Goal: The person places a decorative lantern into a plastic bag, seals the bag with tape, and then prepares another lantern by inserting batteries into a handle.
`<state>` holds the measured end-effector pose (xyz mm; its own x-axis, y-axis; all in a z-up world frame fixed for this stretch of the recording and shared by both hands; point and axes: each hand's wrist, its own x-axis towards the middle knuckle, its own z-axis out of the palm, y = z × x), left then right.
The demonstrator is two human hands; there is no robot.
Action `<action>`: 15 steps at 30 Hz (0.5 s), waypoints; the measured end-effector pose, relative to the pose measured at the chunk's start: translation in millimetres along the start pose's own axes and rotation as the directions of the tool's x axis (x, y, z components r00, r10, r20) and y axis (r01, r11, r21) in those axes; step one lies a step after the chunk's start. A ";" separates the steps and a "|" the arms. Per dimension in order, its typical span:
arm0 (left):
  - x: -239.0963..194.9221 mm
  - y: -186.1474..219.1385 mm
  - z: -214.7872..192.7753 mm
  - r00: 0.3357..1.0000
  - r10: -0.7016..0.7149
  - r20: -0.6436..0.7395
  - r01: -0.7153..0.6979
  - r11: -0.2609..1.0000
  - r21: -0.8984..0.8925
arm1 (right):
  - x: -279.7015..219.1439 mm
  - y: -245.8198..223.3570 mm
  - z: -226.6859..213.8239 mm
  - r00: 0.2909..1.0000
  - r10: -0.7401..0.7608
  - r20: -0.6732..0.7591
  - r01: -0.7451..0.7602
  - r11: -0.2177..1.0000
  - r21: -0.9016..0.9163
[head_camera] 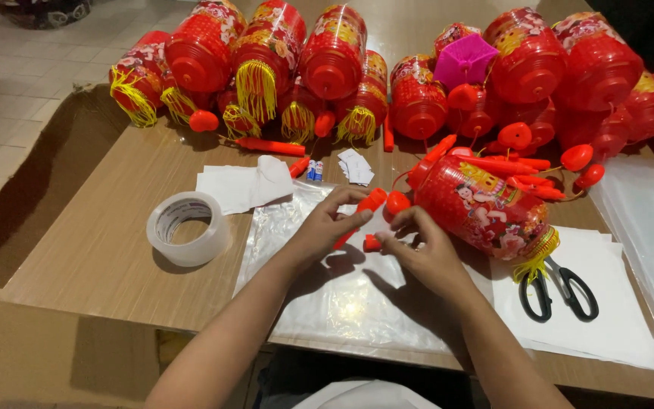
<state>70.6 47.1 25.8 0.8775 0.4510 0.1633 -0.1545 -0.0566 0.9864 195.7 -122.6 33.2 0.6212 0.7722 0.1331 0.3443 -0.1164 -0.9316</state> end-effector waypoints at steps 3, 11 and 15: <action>4.8 -15.5 9.1 0.986 0.127 0.106 -0.142 0.979 0.146 | -1.0 10.2 4.5 0.979 -0.040 0.199 0.025 0.997 0.079; 40.2 23.3 -26.0 0.960 0.273 -0.066 -0.202 0.834 0.514 | 25.7 -5.3 -3.4 0.961 -0.127 0.245 0.080 0.978 0.193; 98.3 -45.0 -78.2 0.958 0.273 -0.085 0.009 0.269 0.963 | 26.4 10.9 -2.2 0.979 -0.134 0.152 0.087 0.956 0.282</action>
<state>128.3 163.6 -4.1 0.7598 0.4928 0.4241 0.4040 -0.8689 0.2859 217.4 -104.8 27.3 0.4548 0.8669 0.2040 0.1850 0.1321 -0.9738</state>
